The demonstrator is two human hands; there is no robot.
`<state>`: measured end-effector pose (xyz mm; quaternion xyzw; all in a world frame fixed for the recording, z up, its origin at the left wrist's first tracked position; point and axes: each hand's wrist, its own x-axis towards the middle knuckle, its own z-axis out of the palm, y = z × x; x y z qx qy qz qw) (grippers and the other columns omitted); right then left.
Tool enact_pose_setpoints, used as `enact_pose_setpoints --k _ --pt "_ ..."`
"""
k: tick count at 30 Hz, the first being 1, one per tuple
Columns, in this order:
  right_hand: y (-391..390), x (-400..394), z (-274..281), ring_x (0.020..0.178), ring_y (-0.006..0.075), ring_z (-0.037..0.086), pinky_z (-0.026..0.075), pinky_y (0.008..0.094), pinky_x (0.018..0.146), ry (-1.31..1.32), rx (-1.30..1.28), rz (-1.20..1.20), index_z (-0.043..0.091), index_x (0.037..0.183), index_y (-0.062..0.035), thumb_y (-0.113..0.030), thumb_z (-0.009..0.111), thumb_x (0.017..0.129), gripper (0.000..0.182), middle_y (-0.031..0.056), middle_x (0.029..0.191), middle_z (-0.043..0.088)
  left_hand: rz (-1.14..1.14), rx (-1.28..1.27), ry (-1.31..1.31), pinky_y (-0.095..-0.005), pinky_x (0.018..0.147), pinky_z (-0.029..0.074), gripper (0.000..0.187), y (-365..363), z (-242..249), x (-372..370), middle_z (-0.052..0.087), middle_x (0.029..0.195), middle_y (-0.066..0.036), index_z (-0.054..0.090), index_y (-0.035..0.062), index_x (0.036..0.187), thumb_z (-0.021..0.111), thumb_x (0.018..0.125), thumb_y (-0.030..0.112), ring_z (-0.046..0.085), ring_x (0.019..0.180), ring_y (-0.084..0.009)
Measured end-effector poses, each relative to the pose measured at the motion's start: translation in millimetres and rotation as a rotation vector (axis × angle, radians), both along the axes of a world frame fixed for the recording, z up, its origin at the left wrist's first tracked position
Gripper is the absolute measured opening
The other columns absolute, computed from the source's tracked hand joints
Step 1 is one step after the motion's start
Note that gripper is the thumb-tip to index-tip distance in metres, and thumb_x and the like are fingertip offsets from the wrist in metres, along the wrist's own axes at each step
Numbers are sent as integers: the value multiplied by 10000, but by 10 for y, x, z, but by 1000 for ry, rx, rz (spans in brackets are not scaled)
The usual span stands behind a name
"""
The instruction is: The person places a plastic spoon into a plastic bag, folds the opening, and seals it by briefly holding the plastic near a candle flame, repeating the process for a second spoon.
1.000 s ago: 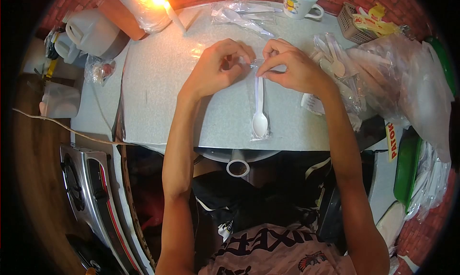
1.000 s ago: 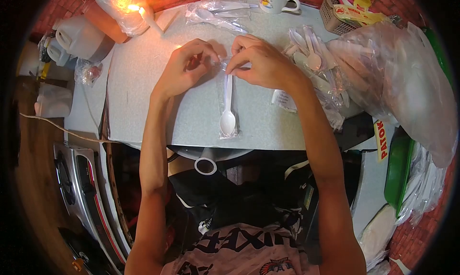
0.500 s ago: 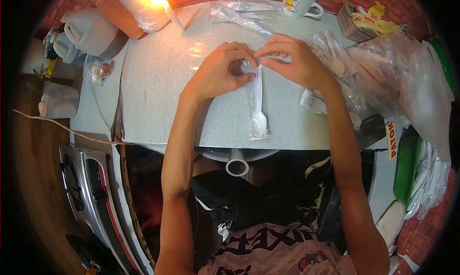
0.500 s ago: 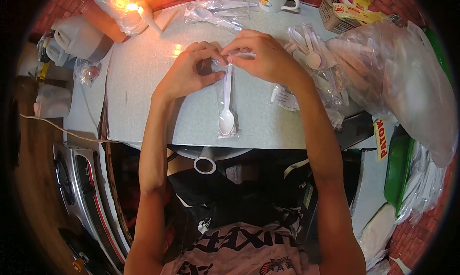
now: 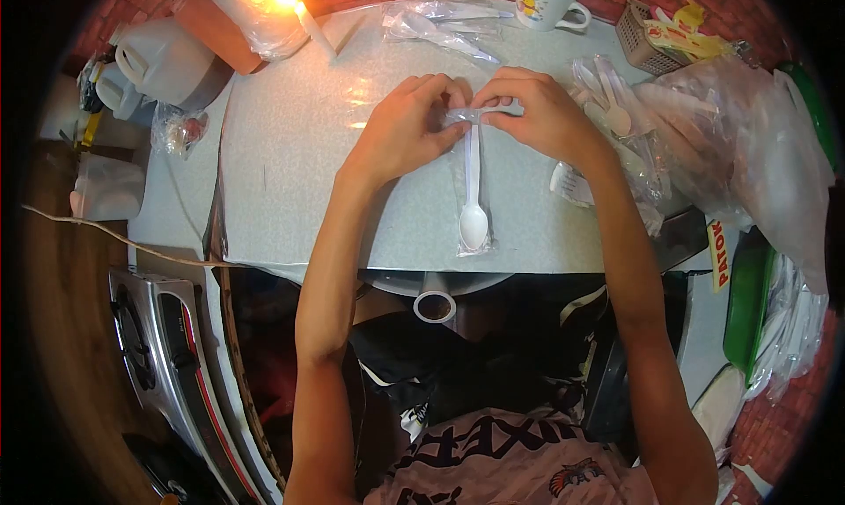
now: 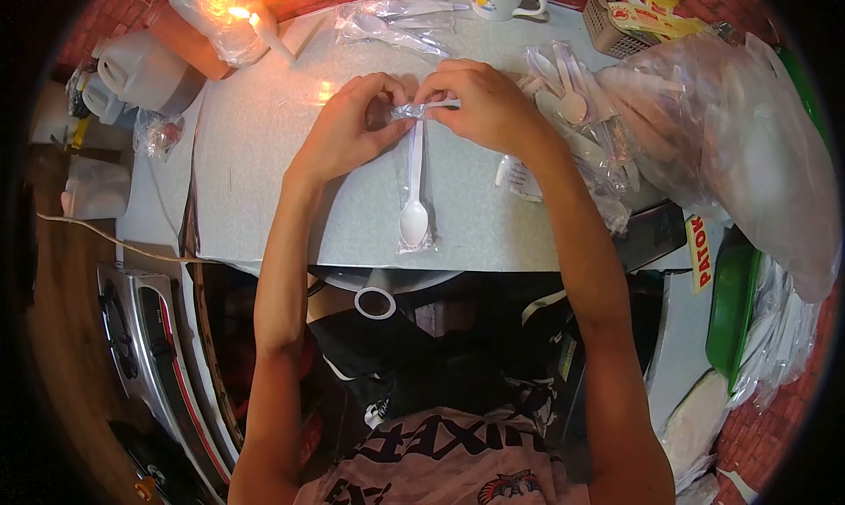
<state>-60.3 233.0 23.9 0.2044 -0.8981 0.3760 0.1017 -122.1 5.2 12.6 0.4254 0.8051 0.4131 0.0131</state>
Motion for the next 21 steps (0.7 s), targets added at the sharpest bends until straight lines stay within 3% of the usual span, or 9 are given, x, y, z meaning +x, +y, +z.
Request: enact_pose_setpoints --k 11,14,19,21 --pt "54 -8 25 909 271 716 559 361 817 -57 28 -34 745 1016 -7 -85 742 852 181 138 1006 714 7 -54 64 -363 859 538 279 20 -9 16 674 1022 -94 708 22 1043 804 782 46 633 968 -257" --pt "77 -19 35 903 270 720 559 358 815 -76 24 -27 749 1018 -2 -93 739 856 187 140 1001 722 -4 -70 55 -347 835 536 297 29 13 19 675 955 -73 700 26 1073 794 791 23 633 921 -229" --pt "82 -4 69 883 250 713 554 347 806 -96 13 -41 754 1016 2 -102 731 864 186 132 952 726 -2 14 -314 -255 786 498 375 40 51 52 630 886 -2 675 44 1183 743 830 -61 589 820 -96" --pt "81 -2 109 840 218 690 545 338 783 -120 24 -81 758 1024 -6 -104 721 877 181 118 931 727 -20 71 -347 -243 786 495 378 38 -1 30 625 884 6 679 43 1189 728 834 -79 587 825 -87"
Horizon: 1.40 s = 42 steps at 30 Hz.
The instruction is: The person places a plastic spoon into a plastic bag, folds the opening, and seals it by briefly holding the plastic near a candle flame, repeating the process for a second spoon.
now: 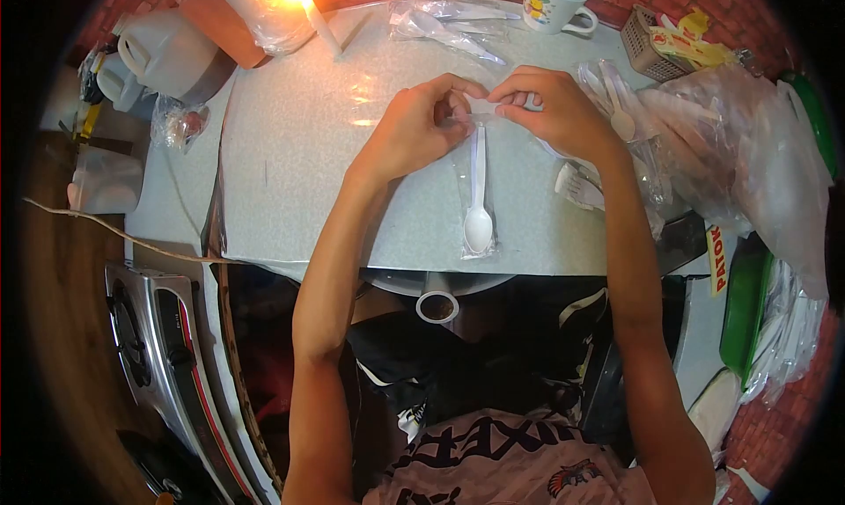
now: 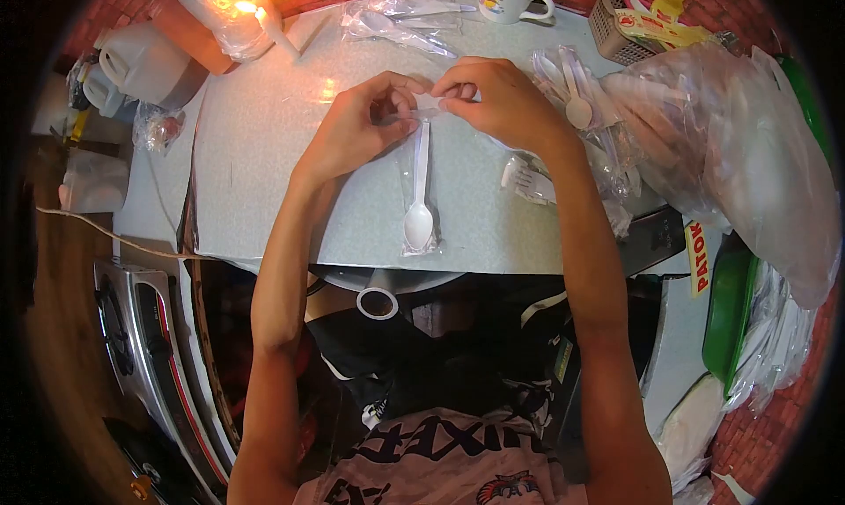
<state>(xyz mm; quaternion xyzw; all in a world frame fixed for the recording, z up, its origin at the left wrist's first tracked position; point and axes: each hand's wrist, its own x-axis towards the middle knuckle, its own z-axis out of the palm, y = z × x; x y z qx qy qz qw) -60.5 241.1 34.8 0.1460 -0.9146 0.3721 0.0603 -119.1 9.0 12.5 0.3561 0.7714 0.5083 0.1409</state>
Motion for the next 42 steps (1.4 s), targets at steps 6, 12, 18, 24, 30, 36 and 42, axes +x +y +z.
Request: enact_pose_setpoints --k 6,12,18,24,30,36,42 --pt "-51 28 86 704 127 604 503 287 680 137 -130 -116 759 1028 -23 -109 727 910 149 64 850 717 -17 249 -221 -231 758 507 426 -41 0 -77 653 847 22 692 35 1210 692 807 -104 626 821 -74" --pt "-161 46 63 632 19 526 433 201 577 236 -289 -139 767 1001 -47 -121 785 889 135 6 756 676 11 381 -377 -278 871 557 461 -125 108 -123 721 992 -63 606 -14 1307 687 861 -104 691 940 -128" --pt "-364 55 -4 604 85 599 492 248 587 214 -275 -191 790 978 -47 -161 794 884 148 62 764 737 101 446 -386 -294 876 569 453 -136 151 -125 720 978 -70 604 -10 1309 691 871 -86 698 932 -137" --pt "-394 24 -91 696 155 711 550 285 651 197 -309 -233 799 1032 -52 -211 792 891 212 118 832 773 72 452 -346 -283 869 560 427 -124 129 -133 684 947 -47 611 -13 1280 693 867 -84 684 918 -135" --pt "-457 26 -109 707 152 713 560 277 679 177 -399 -249 793 1058 -43 -198 794 895 225 121 845 776 25 516 -316 -278 877 552 389 -97 115 -127 663 938 -36 623 -18 1237 682 860 -94 663 919 -134" --pt "-444 -16 -172 737 108 689 546 243 691 142 -514 -178 790 1094 -35 -176 784 917 226 79 872 779 22 541 -306 -281 881 557 363 -105 121 -124 674 960 -43 628 -14 1208 676 858 -98 673 934 -138" --pt "-453 44 -13 795 91 676 536 229 728 -48 -590 -145 774 1113 6 -154 781 925 247 66 929 774 23 545 -333 -284 882 561 368 -109 169 -92 681 966 -48 627 -9 1208 692 856 -91 689 944 -146"
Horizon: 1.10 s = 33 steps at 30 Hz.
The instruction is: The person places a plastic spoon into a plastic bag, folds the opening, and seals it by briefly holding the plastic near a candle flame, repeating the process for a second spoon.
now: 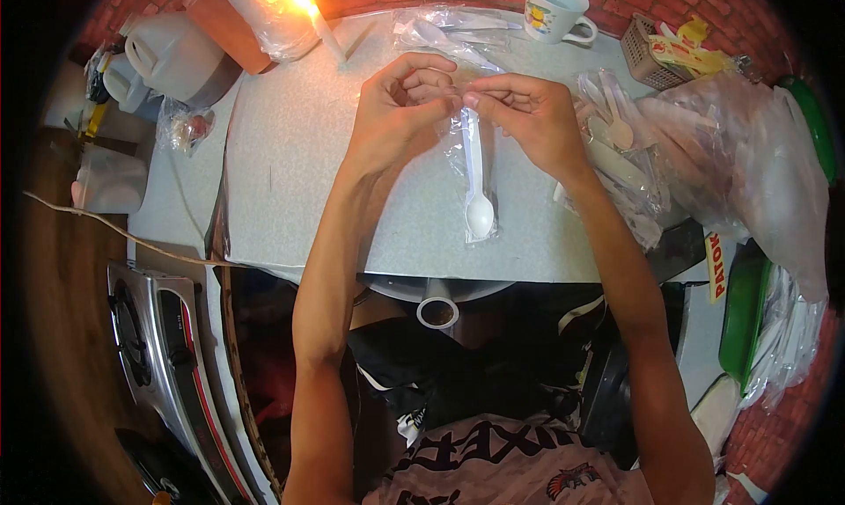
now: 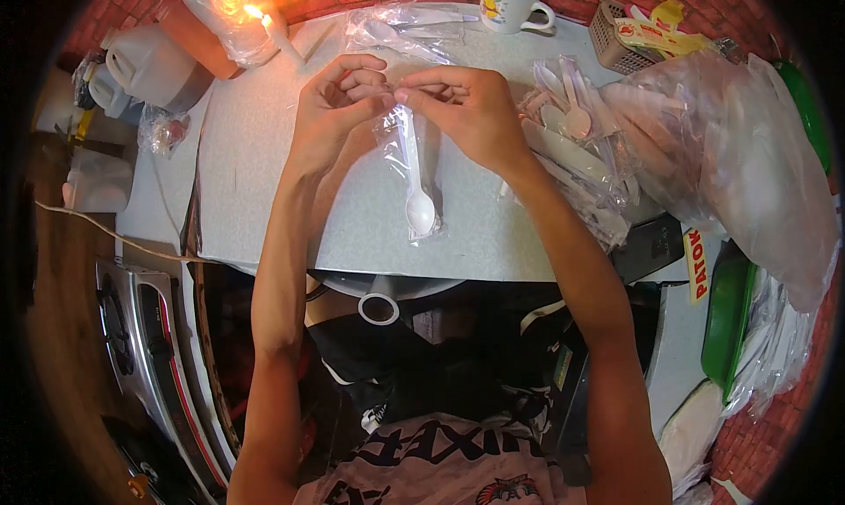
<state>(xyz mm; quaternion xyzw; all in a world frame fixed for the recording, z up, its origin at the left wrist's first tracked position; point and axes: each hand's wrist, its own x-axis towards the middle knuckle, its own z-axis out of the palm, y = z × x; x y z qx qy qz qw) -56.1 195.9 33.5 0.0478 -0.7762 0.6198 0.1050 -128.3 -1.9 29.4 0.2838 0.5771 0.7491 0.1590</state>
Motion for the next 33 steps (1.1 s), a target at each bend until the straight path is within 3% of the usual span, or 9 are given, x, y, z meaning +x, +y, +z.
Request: enact_pose_setpoints --k 16,26,33 --pt "133 -71 -58 749 91 619 482 232 686 -6 -235 217 733 1028 5 -123 716 958 146 44 913 726 -54 25 -58 -277 872 548 422 9 28 18 723 992 -76 613 -2 1241 748 846 -67 690 963 -140" --pt "234 -75 7 778 107 666 539 245 702 -41 -337 27 706 1090 4 -181 677 993 211 74 973 747 -55 85 -108 -335 903 529 349 -52 6 -75 724 1067 -137 600 -9 1295 670 960 61 691 940 -203" --pt "187 -51 37 818 111 692 570 252 687 -12 -316 16 692 1112 8 -160 668 999 204 84 1001 755 174 -5 78 -317 816 524 217 11 -51 -82 733 996 -131 650 -13 1159 684 993 123 669 855 -171"
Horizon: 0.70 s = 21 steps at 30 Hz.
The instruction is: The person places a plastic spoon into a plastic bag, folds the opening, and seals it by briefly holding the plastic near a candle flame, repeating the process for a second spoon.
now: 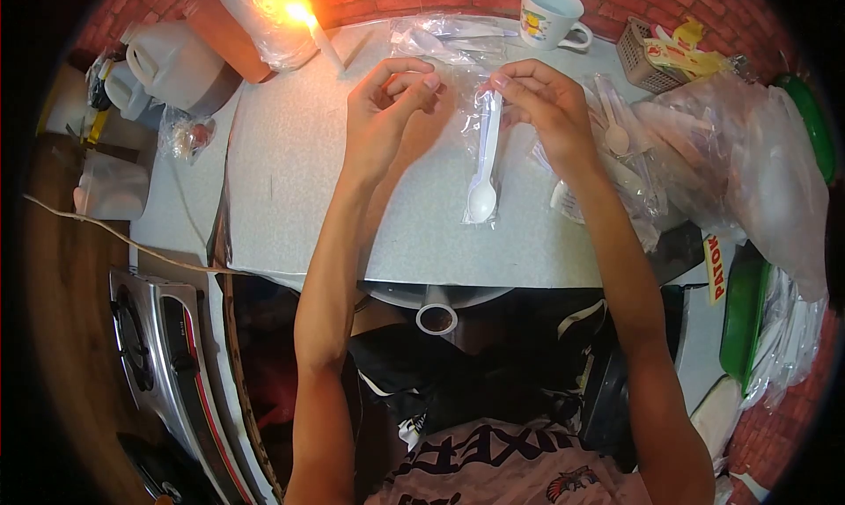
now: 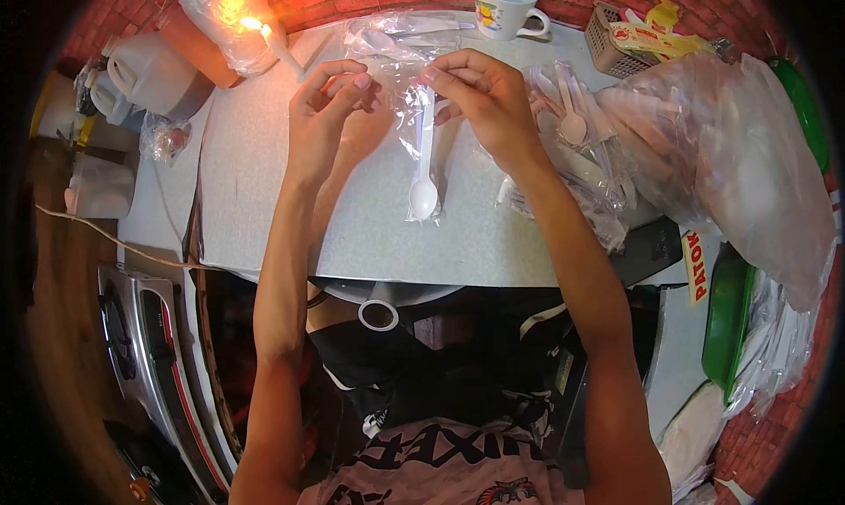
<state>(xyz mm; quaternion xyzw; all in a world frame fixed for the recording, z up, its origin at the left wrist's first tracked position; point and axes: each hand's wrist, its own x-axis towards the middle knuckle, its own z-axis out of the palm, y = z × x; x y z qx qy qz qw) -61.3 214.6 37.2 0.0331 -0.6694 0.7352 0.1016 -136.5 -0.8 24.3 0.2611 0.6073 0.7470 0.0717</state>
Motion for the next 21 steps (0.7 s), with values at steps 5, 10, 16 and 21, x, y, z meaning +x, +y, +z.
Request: enact_pose_setpoints --k 5,10,16,21 --pt "-33 8 6 840 101 692 572 248 682 6 -19 17 690 1114 5 -145 667 1003 188 77 988 755 43 -6 18 -288 781 513 190 23 -21 8 721 945 -87 662 -3 1116 721 965 97 651 808 -144" --pt "-61 8 -6 837 94 686 569 244 675 26 -14 14 693 1112 4 -152 672 1002 192 73 975 755 77 -55 65 -262 752 496 155 35 -21 37 689 899 -47 688 1 1076 725 938 60 619 787 -123" --pt "-81 12 -18 824 89 682 565 237 647 19 -15 10 701 1105 7 -157 678 999 196 79 966 752 22 -113 37 -277 777 499 211 30 45 94 685 895 -48 747 -19 1126 640 975 83 610 817 -125" --pt "-100 33 -14 812 92 682 561 234 624 32 -8 15 702 1104 12 -158 683 997 202 80 958 751 -86 -25 56 -282 783 498 266 -28 -42 13 709 929 -63 756 -33 1129 594 1012 142 604 816 -127"
